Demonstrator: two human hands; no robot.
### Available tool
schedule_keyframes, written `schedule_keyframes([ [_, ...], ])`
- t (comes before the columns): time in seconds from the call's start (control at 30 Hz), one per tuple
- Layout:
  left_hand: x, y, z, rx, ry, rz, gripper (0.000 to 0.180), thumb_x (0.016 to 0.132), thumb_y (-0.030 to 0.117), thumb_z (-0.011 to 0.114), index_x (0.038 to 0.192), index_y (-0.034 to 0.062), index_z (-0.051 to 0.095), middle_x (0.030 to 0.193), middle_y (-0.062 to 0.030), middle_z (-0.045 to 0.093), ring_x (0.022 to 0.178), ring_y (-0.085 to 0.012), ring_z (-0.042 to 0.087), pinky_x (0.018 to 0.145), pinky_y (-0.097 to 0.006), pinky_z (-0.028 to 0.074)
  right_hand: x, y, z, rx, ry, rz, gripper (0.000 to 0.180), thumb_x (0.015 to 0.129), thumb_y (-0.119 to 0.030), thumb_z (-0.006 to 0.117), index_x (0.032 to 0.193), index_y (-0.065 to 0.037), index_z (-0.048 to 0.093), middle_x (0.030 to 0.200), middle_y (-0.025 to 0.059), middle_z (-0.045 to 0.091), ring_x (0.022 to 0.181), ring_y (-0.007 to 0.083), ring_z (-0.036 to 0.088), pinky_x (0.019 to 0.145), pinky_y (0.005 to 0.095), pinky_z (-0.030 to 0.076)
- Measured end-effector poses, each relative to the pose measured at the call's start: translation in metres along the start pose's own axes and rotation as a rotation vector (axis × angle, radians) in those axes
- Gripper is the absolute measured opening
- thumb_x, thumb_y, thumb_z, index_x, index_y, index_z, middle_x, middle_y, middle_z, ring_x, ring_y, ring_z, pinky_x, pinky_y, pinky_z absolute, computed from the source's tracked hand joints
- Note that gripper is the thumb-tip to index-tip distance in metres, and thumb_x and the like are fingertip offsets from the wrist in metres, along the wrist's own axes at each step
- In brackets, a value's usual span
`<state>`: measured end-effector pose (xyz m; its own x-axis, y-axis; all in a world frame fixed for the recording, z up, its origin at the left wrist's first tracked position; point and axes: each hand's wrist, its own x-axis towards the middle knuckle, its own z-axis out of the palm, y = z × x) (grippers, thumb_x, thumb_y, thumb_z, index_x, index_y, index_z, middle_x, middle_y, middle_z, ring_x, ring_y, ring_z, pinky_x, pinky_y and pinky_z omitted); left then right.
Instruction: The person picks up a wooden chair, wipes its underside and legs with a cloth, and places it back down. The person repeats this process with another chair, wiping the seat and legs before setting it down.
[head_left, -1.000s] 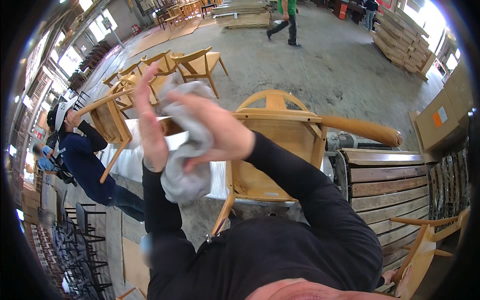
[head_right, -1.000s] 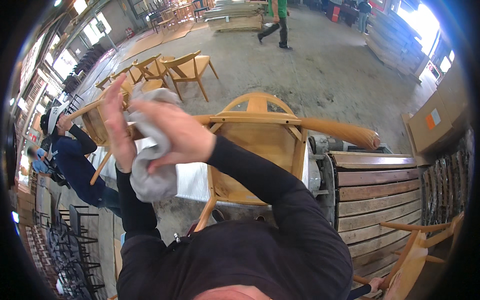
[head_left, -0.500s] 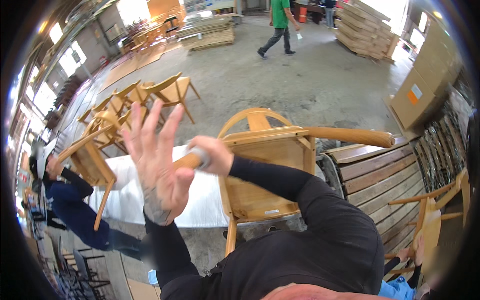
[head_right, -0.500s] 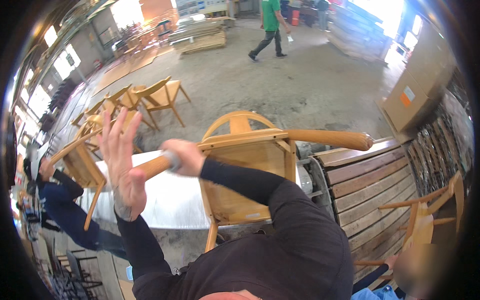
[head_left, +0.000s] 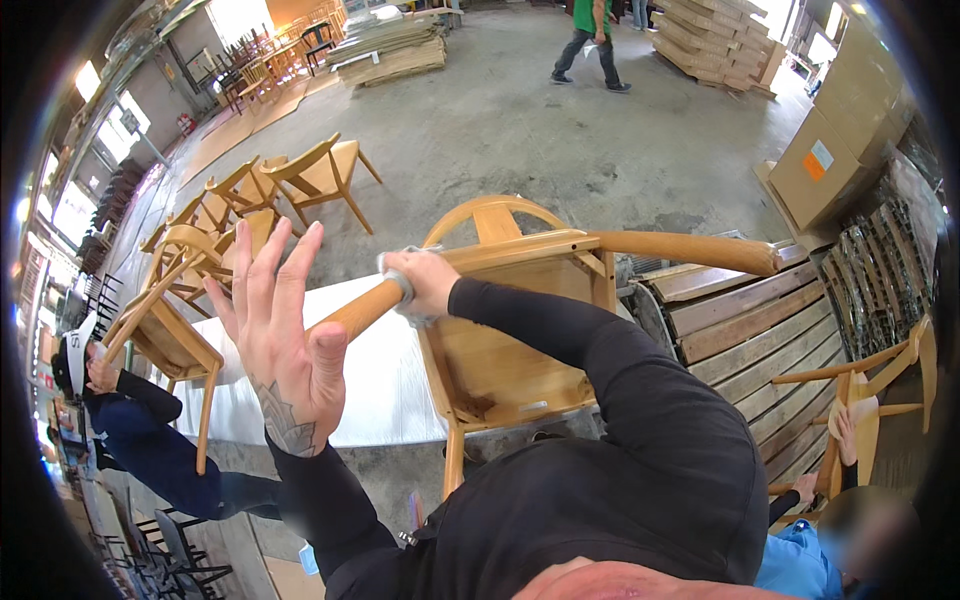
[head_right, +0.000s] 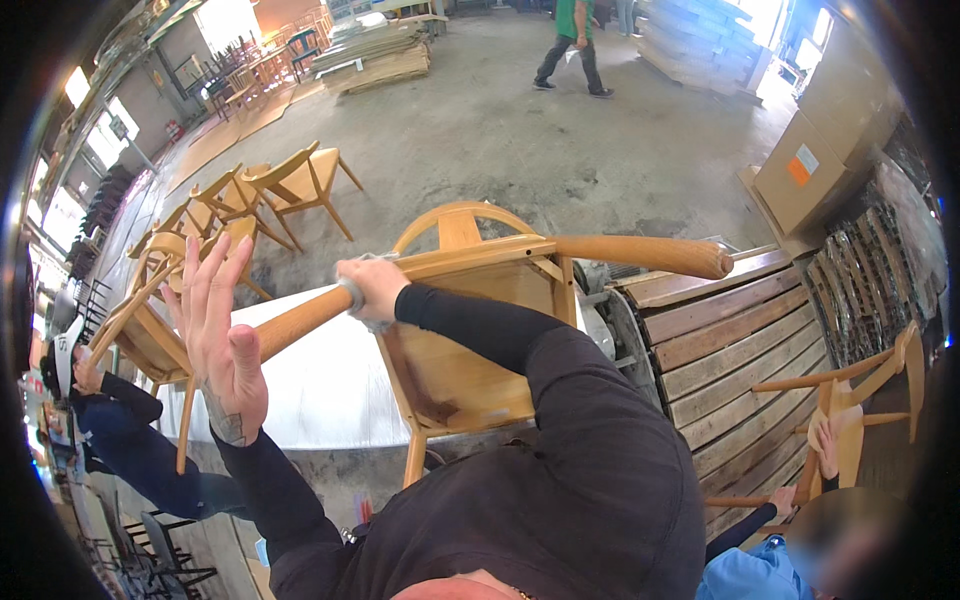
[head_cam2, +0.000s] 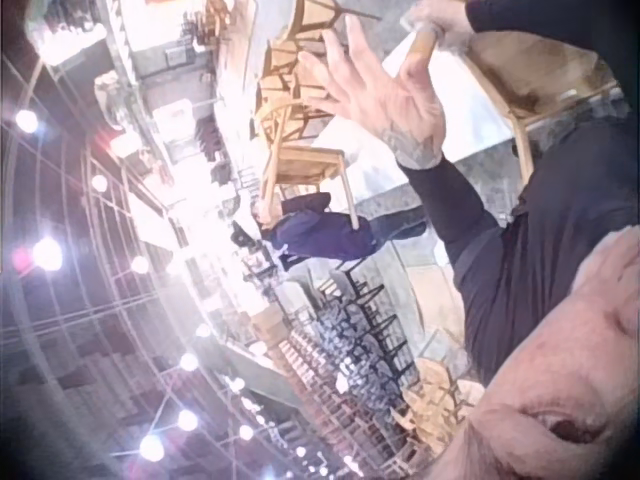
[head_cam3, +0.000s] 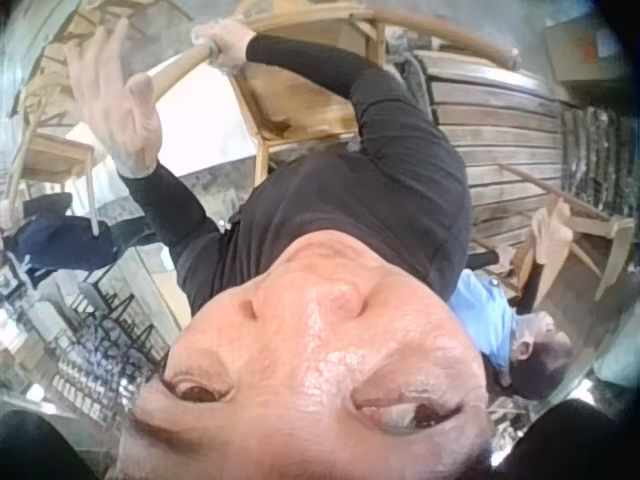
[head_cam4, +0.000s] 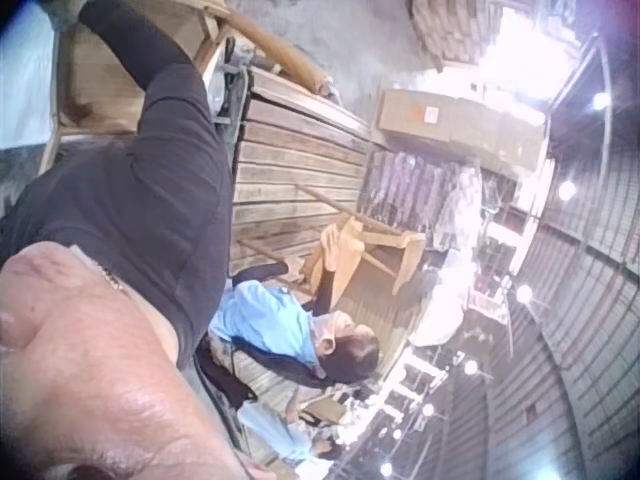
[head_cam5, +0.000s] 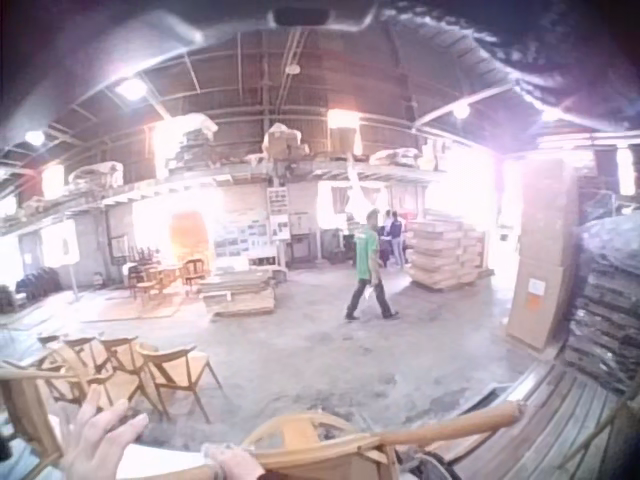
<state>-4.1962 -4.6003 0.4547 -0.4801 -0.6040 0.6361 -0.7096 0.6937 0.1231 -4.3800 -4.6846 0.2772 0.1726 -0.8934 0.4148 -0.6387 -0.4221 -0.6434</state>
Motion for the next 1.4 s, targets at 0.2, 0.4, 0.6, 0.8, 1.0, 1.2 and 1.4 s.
schedule_keyframes([
  [0.2, 0.012, 0.001, 0.007, -0.053, 0.081, 0.0, 0.093, 0.091, 0.075, 0.01, 0.131, 0.0055, 0.057, 0.137, -0.015, 0.053, 0.14, -0.0359, 0.034, 0.115, -0.055, 0.009, 0.011, -0.117, -0.01, 0.285, 0.237, -0.672, 0.043, 0.056, -0.018, 0.079, 0.09, -0.004, 0.056, 0.086, 0.0138, 0.061, 0.083, 0.0353, 0.062, 0.072, 0.0442, 0.051],
  [0.4, 0.006, -0.003, 0.006, -0.011, 0.009, -0.016, 0.066, 0.1, 0.055, 0.026, 0.125, 0.0056, 0.061, 0.132, -0.0151, 0.057, 0.137, -0.0342, 0.039, 0.116, -0.055, 0.01, 0.001, 0.002, 0.014, 0.151, 0.159, -0.099, 0.04, 0.059, -0.016, 0.081, 0.092, -0.012, 0.059, 0.089, 0.01, 0.064, 0.088, 0.0342, 0.063, 0.077, 0.044, 0.05],
  [0.6, 0.002, -0.008, 0.011, -0.174, -0.013, -0.196, 0.037, 0.093, 0.033, 0.061, 0.11, 0.0015, 0.067, 0.114, -0.0158, 0.067, 0.116, -0.0313, 0.058, 0.1, -0.04, 0.04, -0.017, 0.038, 0.039, 0.196, 0.194, -0.06, 0.046, 0.063, -0.012, 0.079, 0.104, -0.008, 0.056, 0.102, 0.0146, 0.062, 0.101, 0.0358, 0.06, 0.09, 0.0421, 0.049],
  [0.8, -0.011, -0.019, 0.001, -0.419, -0.069, -0.233, 0.04, 0.098, 0.03, 0.057, 0.121, -0.0021, 0.06, 0.11, -0.0106, 0.067, 0.099, -0.0152, 0.06, 0.09, -0.027, 0.044, -0.079, -0.001, 0.019, 0.531, 0.394, -0.159, 0.033, 0.079, 0.008, 0.061, 0.109, -0.005, 0.058, 0.104, 0.0093, 0.066, 0.095, 0.0213, 0.065, 0.086, 0.0317, 0.051],
  [1.0, -0.016, 0.0, 0.002, -0.525, 0.196, -0.157, 0.04, 0.098, 0.036, 0.055, 0.116, 0.0013, 0.056, 0.088, -0.0065, 0.064, 0.078, -0.0144, 0.058, 0.072, -0.027, 0.045, -0.15, -0.053, 0.01, 1.077, 0.183, -0.073, 0.025, 0.103, -0.017, 0.047, 0.117, -0.002, 0.06, 0.112, 0.0056, 0.064, 0.104, 0.0133, 0.058, 0.094, 0.0283, 0.045],
  [1.2, -0.187, -0.033, 0.02, -0.797, 0.011, -0.407, 0.045, 0.097, 0.033, 0.056, 0.13, 0.0027, 0.048, 0.118, -0.0102, 0.06, 0.11, -0.0179, 0.056, 0.095, -0.032, 0.043, -0.227, -0.064, 0.098, 1.227, -0.069, 0.39, 0.036, 0.105, -0.03, 0.042, 0.121, -0.002, 0.056, 0.11, 0.0082, 0.065, 0.102, 0.0167, 0.062, 0.092, 0.0329, 0.051],
  [1.4, -0.422, 0.004, -0.014, -1.015, -0.376, -1.34, 0.055, 0.1, 0.049, 0.045, 0.141, 0.012, 0.043, 0.136, -0.0089, 0.048, 0.122, -0.0212, 0.047, 0.1, -0.031, 0.038, -0.291, -0.128, 0.178, 0.679, -0.297, 0.07, 0.042, 0.093, -0.031, 0.056, 0.128, -0.006, 0.053, 0.116, 0.0101, 0.064, 0.111, 0.0244, 0.06, 0.101, 0.0407, 0.043],
])
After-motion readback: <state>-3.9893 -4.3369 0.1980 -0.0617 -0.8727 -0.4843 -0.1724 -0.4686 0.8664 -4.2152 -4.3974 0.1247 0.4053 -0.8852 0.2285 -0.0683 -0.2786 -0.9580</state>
